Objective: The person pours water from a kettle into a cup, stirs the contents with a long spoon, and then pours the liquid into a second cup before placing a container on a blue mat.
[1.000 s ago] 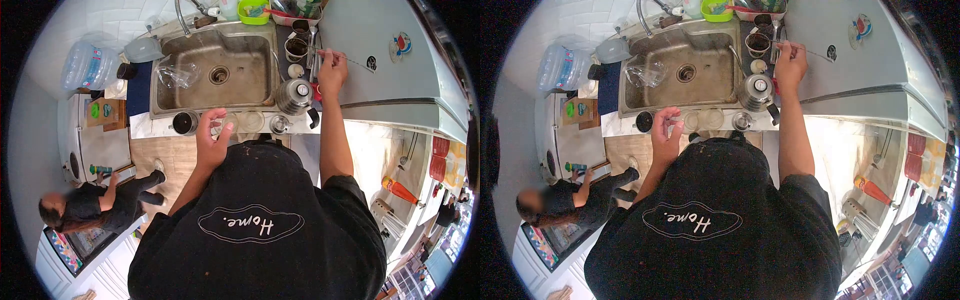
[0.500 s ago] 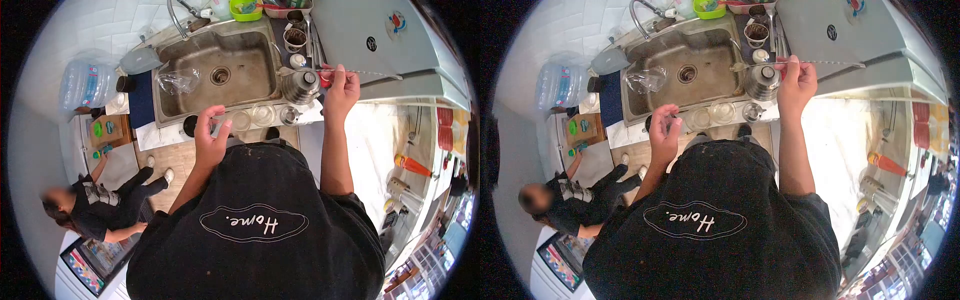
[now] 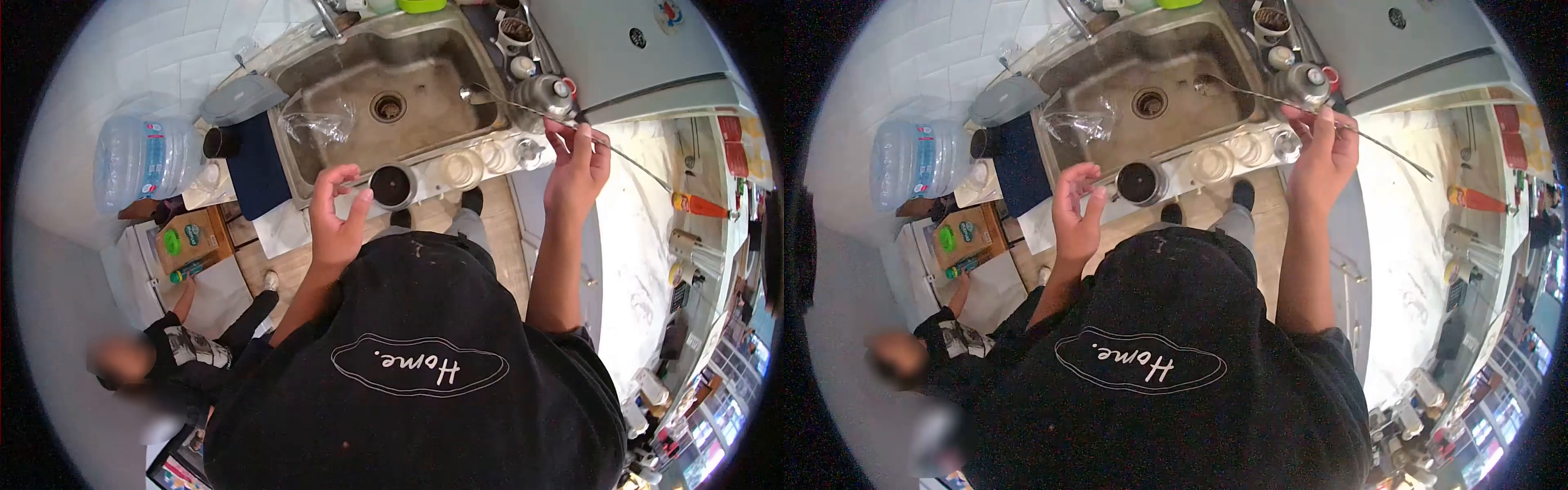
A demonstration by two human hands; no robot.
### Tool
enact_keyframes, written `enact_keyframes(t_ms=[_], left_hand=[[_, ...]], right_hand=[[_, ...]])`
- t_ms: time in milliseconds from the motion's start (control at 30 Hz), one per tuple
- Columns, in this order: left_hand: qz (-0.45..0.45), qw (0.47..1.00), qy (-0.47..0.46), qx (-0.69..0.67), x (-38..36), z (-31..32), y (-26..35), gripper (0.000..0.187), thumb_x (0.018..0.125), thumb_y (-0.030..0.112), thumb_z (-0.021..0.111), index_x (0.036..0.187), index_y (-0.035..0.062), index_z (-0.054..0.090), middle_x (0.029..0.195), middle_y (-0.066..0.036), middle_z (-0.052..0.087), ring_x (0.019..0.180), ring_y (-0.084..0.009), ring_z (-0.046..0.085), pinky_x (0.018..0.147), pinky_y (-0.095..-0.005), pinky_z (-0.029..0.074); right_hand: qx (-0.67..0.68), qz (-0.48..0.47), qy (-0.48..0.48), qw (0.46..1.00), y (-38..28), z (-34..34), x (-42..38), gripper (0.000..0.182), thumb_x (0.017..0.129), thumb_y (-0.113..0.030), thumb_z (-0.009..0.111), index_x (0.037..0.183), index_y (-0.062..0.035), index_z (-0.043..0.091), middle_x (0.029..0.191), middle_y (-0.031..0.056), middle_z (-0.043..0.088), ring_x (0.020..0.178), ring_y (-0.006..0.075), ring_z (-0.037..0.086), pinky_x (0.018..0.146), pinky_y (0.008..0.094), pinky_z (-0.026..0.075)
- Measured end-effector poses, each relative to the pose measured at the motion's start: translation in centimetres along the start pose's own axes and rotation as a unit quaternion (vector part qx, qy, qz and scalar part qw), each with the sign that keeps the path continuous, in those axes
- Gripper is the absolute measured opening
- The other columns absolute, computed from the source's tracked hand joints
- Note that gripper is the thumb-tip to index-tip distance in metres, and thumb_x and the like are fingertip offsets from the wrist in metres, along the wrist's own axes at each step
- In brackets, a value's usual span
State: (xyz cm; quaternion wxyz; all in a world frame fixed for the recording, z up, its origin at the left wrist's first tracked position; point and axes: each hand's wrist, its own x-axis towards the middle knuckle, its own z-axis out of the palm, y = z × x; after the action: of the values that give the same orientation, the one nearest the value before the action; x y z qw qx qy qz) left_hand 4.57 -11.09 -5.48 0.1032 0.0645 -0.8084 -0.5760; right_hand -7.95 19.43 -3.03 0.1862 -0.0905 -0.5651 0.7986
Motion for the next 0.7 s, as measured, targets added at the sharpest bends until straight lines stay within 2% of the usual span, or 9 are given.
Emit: enact_keyframes(t_ms=[67, 200, 233, 333, 367, 500, 600, 700], left_hand=[[-0.025, 0.999, -0.029, 0.005, 0.0, -1.8, -1.9, 0.038, 0.096, 0.012, 0.067, 0.131, 0.0035, 0.055, 0.126, -0.009, 0.061, 0.116, -0.0181, 0.057, 0.098, -0.0338, 0.044], [-0.015, 0.996, -0.073, 0.041, -0.3, -3.2, -4.2, 0.039, 0.094, 0.013, 0.070, 0.130, 0.0050, 0.056, 0.123, -0.008, 0.063, 0.114, -0.0184, 0.059, 0.094, -0.0344, 0.048], [-0.013, 0.997, -0.064, 0.042, -0.4, -3.1, -4.3, 0.039, 0.090, 0.016, 0.074, 0.125, 0.0049, 0.060, 0.116, -0.008, 0.066, 0.108, -0.0192, 0.062, 0.089, -0.0355, 0.048], [-0.036, 0.990, -0.115, 0.072, -0.6, -3.4, -5.3, 0.039, 0.090, 0.017, 0.075, 0.124, 0.0050, 0.060, 0.114, -0.008, 0.066, 0.107, -0.0202, 0.063, 0.089, -0.0356, 0.048], [-0.031, 0.988, -0.128, 0.084, -0.6, -3.4, -6.1, 0.040, 0.089, 0.019, 0.075, 0.124, 0.0054, 0.060, 0.112, -0.010, 0.066, 0.105, -0.0218, 0.064, 0.088, -0.0362, 0.049], [-0.021, 0.982, -0.171, 0.082, 0.1, -3.4, -7.1, 0.036, 0.090, 0.022, 0.074, 0.120, 0.0050, 0.062, 0.107, -0.012, 0.067, 0.100, -0.0244, 0.066, 0.088, -0.0372, 0.051], [-0.017, 0.977, -0.192, 0.091, 0.5, -3.2, -7.7, 0.030, 0.091, 0.022, 0.073, 0.112, 0.0032, 0.065, 0.102, -0.013, 0.069, 0.096, -0.0257, 0.067, 0.087, -0.0376, 0.052], [-0.009, 0.974, -0.208, 0.089, 0.5, -3.2, -7.5, 0.026, 0.092, 0.022, 0.071, 0.106, 0.0010, 0.067, 0.099, -0.014, 0.071, 0.093, -0.0276, 0.068, 0.084, -0.0383, 0.053]], right_hand=[[-0.031, -0.018, 0.002, 0.999, -0.7, 0.6, -3.5, 0.009, 0.106, -0.010, 0.049, 0.106, -0.0013, 0.049, 0.099, 0.0235, 0.070, 0.091, 0.0311, 0.072, 0.091, 0.0449, 0.057], [-0.061, -0.067, -0.030, 0.995, -0.6, 1.4, -10.4, 0.009, 0.107, -0.008, 0.046, 0.104, 0.0000, 0.048, 0.101, 0.0251, 0.070, 0.095, 0.0307, 0.072, 0.094, 0.0444, 0.055], [-0.071, -0.078, -0.041, 0.994, -0.4, 1.5, -12.0, 0.009, 0.107, -0.008, 0.045, 0.103, 0.0003, 0.047, 0.101, 0.0252, 0.070, 0.096, 0.0304, 0.072, 0.094, 0.0441, 0.055], [-0.149, -0.068, -0.043, 0.985, 0.7, 2.0, -16.0, 0.009, 0.107, -0.008, 0.045, 0.104, 0.0007, 0.048, 0.104, 0.0245, 0.071, 0.098, 0.0297, 0.071, 0.096, 0.0432, 0.054], [-0.161, -0.068, -0.068, 0.982, 1.1, 1.9, -17.1, 0.008, 0.107, -0.007, 0.046, 0.106, 0.0012, 0.048, 0.111, 0.0254, 0.069, 0.102, 0.0289, 0.071, 0.097, 0.0418, 0.053], [-0.178, -0.054, -0.111, 0.976, 2.9, 2.6, -19.8, 0.009, 0.107, -0.004, 0.045, 0.110, 0.0041, 0.049, 0.123, 0.0281, 0.064, 0.108, 0.0282, 0.069, 0.098, 0.0400, 0.052], [-0.220, -0.078, -0.135, 0.963, 3.8, 3.3, -20.4, 0.011, 0.107, -0.004, 0.045, 0.113, 0.0047, 0.049, 0.124, 0.0273, 0.064, 0.108, 0.0292, 0.069, 0.098, 0.0398, 0.052], [-0.270, -0.092, -0.138, 0.949, 4.7, 3.8, -20.6, 0.011, 0.105, -0.004, 0.050, 0.113, 0.0027, 0.054, 0.116, 0.0207, 0.069, 0.107, 0.0290, 0.070, 0.096, 0.0391, 0.053]])
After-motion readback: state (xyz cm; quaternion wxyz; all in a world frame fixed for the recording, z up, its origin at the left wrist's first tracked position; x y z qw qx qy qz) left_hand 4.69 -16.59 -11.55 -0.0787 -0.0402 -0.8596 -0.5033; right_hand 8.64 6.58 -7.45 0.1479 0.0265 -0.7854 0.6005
